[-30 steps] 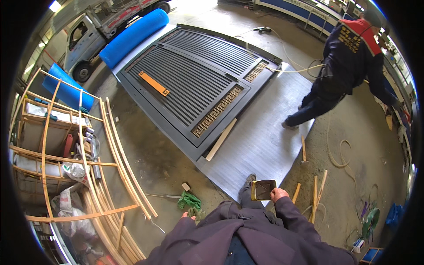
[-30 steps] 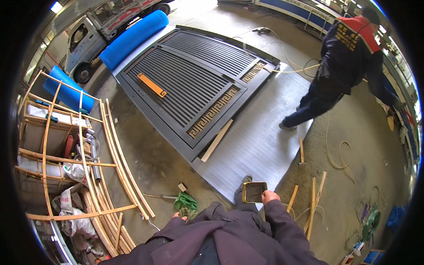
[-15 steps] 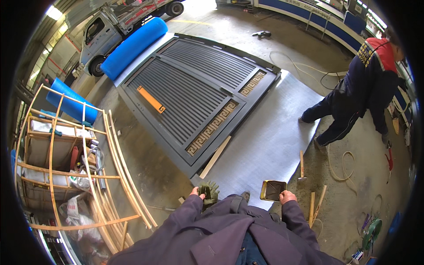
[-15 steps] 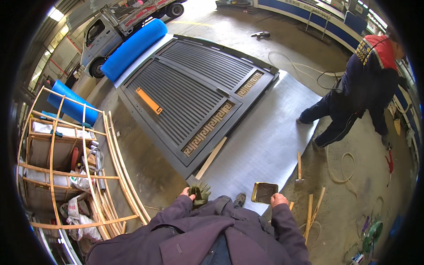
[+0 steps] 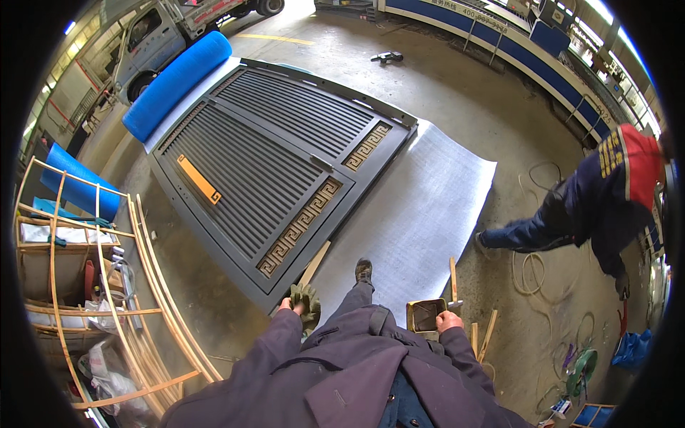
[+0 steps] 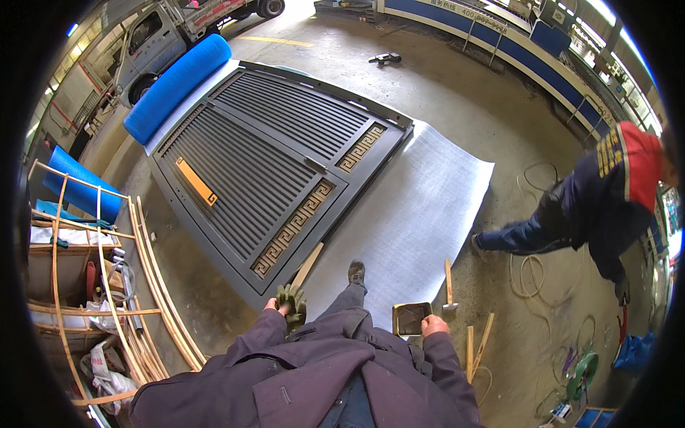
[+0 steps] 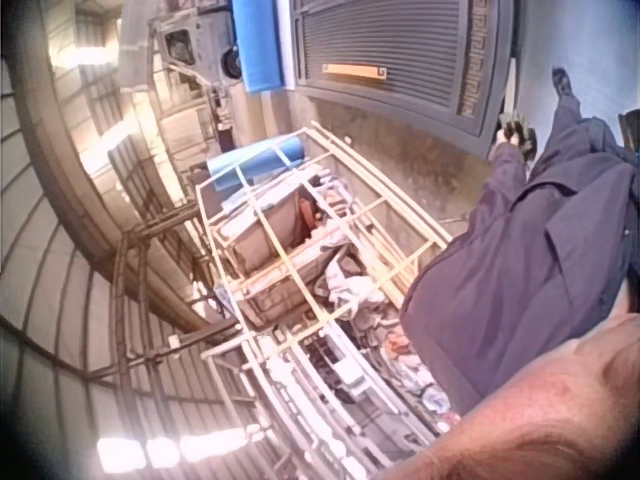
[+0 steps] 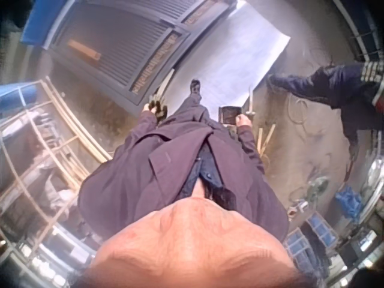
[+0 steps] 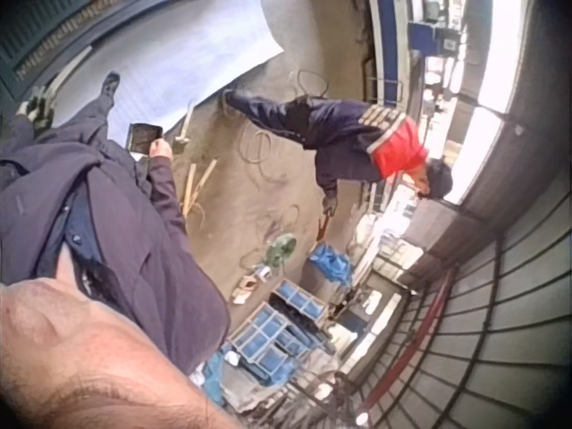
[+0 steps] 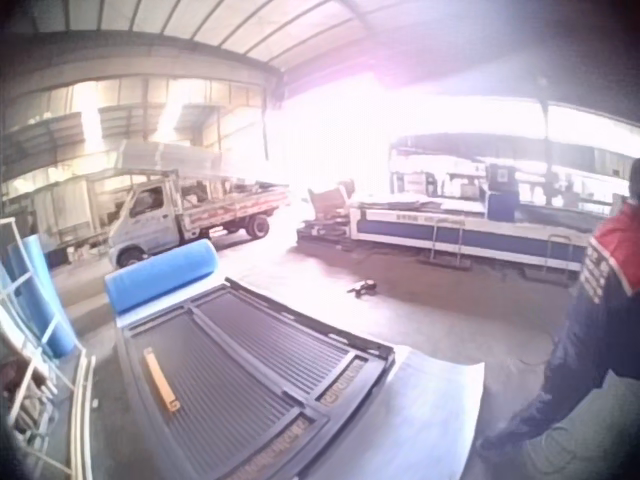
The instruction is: The person applies a dark finish to the decorative Greek key patterns on a large metal gate using a small brush and a tin of finish. They repeatedly dip the brush and carefully paint the recessed patterns, then walk around the gate to continue the work.
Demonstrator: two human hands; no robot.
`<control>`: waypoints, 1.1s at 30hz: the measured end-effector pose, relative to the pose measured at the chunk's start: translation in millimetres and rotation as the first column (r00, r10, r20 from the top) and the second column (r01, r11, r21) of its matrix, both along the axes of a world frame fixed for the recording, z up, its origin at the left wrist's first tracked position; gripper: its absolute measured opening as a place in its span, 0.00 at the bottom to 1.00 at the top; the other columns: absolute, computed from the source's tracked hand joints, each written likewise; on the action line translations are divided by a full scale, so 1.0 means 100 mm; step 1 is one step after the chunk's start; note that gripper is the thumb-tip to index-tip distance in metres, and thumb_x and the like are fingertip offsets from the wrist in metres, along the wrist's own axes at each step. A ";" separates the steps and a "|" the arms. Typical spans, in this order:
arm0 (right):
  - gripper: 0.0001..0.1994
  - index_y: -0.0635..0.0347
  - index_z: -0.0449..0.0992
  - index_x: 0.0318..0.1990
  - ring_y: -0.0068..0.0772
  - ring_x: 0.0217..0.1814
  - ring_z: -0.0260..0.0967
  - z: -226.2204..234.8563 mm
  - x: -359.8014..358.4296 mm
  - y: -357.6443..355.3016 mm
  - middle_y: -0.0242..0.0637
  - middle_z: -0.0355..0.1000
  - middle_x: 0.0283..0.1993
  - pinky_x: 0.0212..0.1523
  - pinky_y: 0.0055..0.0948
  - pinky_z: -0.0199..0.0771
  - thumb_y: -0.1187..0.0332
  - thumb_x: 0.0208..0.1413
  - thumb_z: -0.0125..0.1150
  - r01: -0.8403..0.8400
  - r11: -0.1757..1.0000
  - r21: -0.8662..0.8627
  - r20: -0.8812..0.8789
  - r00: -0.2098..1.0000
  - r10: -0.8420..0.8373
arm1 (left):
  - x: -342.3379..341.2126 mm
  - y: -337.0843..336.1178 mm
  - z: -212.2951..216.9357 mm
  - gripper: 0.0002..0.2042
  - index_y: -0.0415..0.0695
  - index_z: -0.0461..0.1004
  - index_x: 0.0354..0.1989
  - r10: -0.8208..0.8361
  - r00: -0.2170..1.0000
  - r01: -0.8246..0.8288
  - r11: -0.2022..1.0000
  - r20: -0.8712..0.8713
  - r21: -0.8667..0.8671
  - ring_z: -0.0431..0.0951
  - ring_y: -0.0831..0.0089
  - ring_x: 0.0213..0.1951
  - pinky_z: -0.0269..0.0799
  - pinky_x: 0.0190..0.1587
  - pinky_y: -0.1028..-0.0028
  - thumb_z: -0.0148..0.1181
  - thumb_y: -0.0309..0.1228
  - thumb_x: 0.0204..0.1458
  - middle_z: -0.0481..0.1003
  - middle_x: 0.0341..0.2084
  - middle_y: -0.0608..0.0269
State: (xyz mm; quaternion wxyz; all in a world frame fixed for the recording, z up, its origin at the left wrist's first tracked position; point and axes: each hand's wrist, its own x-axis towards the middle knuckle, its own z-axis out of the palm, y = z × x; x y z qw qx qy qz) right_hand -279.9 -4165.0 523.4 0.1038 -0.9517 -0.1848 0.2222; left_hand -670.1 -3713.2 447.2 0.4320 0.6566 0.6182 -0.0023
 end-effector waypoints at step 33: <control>0.10 0.57 0.84 0.38 0.52 0.52 0.81 -2.75 6.86 8.25 0.45 0.82 0.47 0.53 0.48 0.84 0.64 0.64 0.59 -0.869 0.468 0.161 -0.038 0.469 0.883 | 5.35 3.27 -1.97 0.20 0.41 0.76 0.60 0.584 0.809 -0.578 0.811 -0.070 0.094 0.84 0.58 0.53 0.77 0.58 0.60 0.69 0.31 0.60 0.84 0.51 0.49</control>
